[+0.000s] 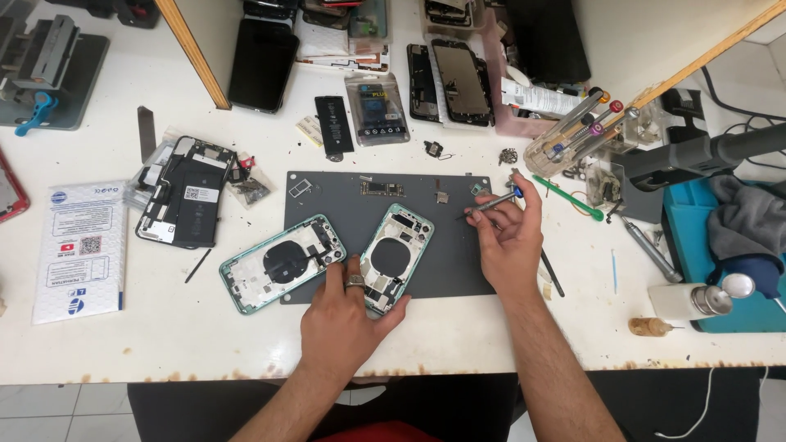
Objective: Disassembling and manipulating internal components of a smartphone using precision tools on a repair bench.
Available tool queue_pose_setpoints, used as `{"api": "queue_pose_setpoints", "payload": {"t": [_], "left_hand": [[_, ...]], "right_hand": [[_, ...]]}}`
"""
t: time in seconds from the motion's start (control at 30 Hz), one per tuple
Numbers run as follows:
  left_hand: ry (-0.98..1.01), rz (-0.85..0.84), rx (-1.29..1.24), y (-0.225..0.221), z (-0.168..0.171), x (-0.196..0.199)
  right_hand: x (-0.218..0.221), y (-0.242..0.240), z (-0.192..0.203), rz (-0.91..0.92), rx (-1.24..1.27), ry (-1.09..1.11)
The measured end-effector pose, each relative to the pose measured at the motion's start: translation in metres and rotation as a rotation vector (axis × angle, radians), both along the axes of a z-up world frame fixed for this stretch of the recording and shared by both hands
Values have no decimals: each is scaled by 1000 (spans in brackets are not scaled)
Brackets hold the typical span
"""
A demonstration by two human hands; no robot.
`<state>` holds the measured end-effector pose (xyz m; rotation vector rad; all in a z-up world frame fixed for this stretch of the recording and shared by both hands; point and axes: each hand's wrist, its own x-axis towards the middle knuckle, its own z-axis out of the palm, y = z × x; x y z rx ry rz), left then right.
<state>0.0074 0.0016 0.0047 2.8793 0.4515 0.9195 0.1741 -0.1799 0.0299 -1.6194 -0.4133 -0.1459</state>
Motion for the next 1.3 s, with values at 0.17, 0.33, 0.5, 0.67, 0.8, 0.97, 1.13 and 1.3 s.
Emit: {"api": "queue_pose_setpoints", "payload": {"t": [0.17,0.33,0.5,0.67,0.8,0.97,1.13,1.3], "left_hand": [[-6,3,7,0,2,0],[6,-1,-3,0,2,0],[-5,-6,-2,0,1,0],[12,1,-5,0,1,0],[21,-4,-24,0,2,0],[-16,-23,-47,0,0,0],[-12,-21,-23,0,2,0],[-4,-27,-25,1,1,-1]], "right_hand": [[2,-2,-6,19,18,-10],[3,-2,-6,28,14,-13],[1,-2,-3,20,1,-19],[-1,-2,0,19,-5,-9],[1,-2,-2,13,-7,-12],[0,-2,-1,13,-15,-11],[-2,-1,1,6,-27,-5],[-7,2,3,-4,18,-61]]}}
